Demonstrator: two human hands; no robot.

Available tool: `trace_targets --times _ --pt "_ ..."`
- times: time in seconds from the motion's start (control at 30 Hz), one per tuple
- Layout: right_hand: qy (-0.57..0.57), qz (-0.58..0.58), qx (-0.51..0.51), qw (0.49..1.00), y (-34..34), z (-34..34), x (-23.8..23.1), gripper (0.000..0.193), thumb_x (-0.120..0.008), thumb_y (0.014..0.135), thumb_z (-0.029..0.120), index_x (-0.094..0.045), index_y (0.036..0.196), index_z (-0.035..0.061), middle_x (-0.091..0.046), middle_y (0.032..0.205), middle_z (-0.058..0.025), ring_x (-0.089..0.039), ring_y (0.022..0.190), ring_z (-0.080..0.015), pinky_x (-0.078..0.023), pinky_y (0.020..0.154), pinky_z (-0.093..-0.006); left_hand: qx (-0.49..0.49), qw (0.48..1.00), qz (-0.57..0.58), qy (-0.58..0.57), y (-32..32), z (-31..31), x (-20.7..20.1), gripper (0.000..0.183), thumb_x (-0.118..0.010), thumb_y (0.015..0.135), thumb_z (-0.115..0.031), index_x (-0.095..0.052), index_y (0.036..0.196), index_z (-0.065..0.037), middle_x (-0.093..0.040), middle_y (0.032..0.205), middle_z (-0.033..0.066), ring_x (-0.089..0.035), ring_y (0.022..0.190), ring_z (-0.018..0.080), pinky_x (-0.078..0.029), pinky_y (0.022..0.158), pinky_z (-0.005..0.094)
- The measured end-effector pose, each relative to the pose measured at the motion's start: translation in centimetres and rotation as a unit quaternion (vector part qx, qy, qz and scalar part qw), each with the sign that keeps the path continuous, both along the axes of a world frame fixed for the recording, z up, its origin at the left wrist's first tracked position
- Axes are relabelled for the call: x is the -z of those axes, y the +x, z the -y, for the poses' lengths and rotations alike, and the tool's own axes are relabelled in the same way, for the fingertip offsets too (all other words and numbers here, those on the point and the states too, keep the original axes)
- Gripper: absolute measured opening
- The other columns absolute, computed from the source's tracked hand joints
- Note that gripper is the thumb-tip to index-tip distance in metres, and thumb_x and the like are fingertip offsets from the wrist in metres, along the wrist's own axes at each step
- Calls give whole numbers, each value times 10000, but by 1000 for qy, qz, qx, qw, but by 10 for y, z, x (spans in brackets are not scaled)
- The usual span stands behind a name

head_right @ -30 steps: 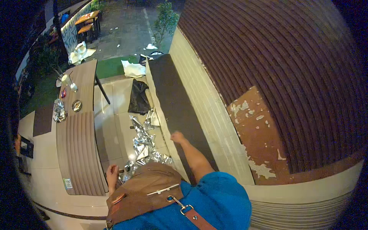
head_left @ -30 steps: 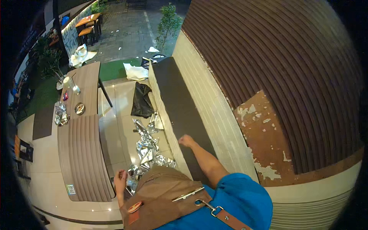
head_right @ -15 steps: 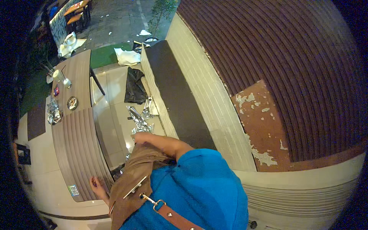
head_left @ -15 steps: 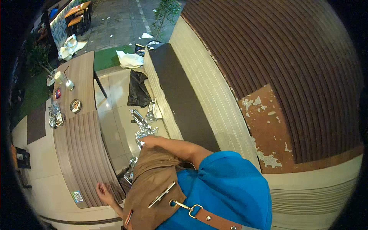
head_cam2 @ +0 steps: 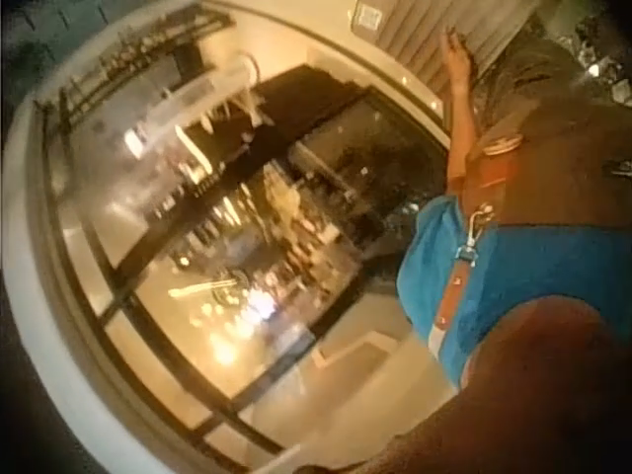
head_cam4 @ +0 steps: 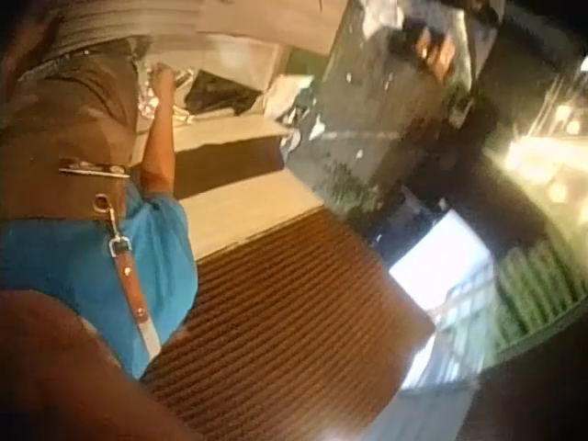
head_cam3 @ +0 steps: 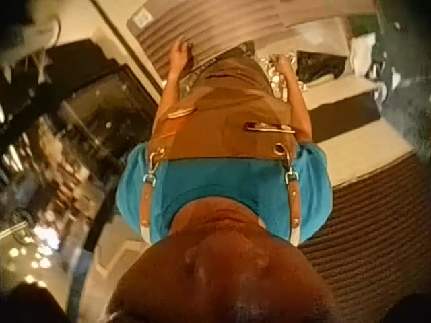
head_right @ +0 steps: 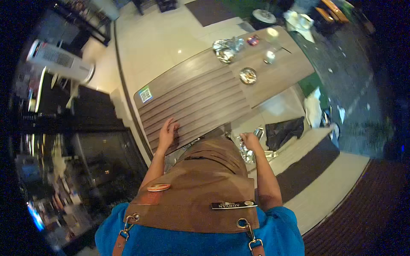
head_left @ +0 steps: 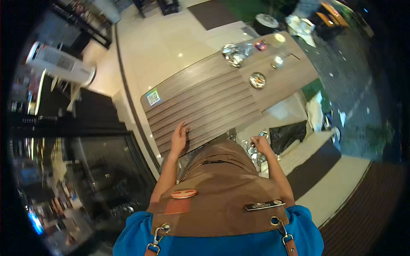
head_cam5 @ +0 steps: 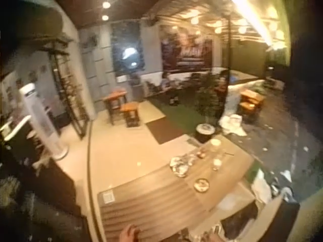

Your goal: Installing wood-textured decorative wall panels using adhesive backing.

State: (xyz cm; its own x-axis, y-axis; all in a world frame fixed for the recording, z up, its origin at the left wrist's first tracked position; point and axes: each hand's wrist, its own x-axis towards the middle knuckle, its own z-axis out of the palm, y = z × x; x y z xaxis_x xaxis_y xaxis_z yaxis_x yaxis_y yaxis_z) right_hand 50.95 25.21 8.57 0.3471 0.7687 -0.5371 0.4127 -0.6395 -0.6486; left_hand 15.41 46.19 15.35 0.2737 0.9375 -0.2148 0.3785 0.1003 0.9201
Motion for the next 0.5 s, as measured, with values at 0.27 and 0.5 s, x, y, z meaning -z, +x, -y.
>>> trace_targets --times 0.27,0.5 --pt "190 259 26 947 49 -119 -40 422 -654 854 387 -651 1037 7 -648 905 -196 -616 890 -358 -484 777 -423 -77 926 -344 137 -21 44 28 528 -702 818 -254 -544 1289 -75 -523 1327 227 -472 1242 406 -391 1035 469" --pt "61 308 -35 949 27 -143 -42 664 -749 752 415 -522 1246 35 -528 1230 -146 -466 1179 -332 -387 927 -513 -257 889 -369 -87 -72 42 30 940 -823 726 -374 -349 1420 47 -346 1459 277 -380 1331 397 -342 1099 464"
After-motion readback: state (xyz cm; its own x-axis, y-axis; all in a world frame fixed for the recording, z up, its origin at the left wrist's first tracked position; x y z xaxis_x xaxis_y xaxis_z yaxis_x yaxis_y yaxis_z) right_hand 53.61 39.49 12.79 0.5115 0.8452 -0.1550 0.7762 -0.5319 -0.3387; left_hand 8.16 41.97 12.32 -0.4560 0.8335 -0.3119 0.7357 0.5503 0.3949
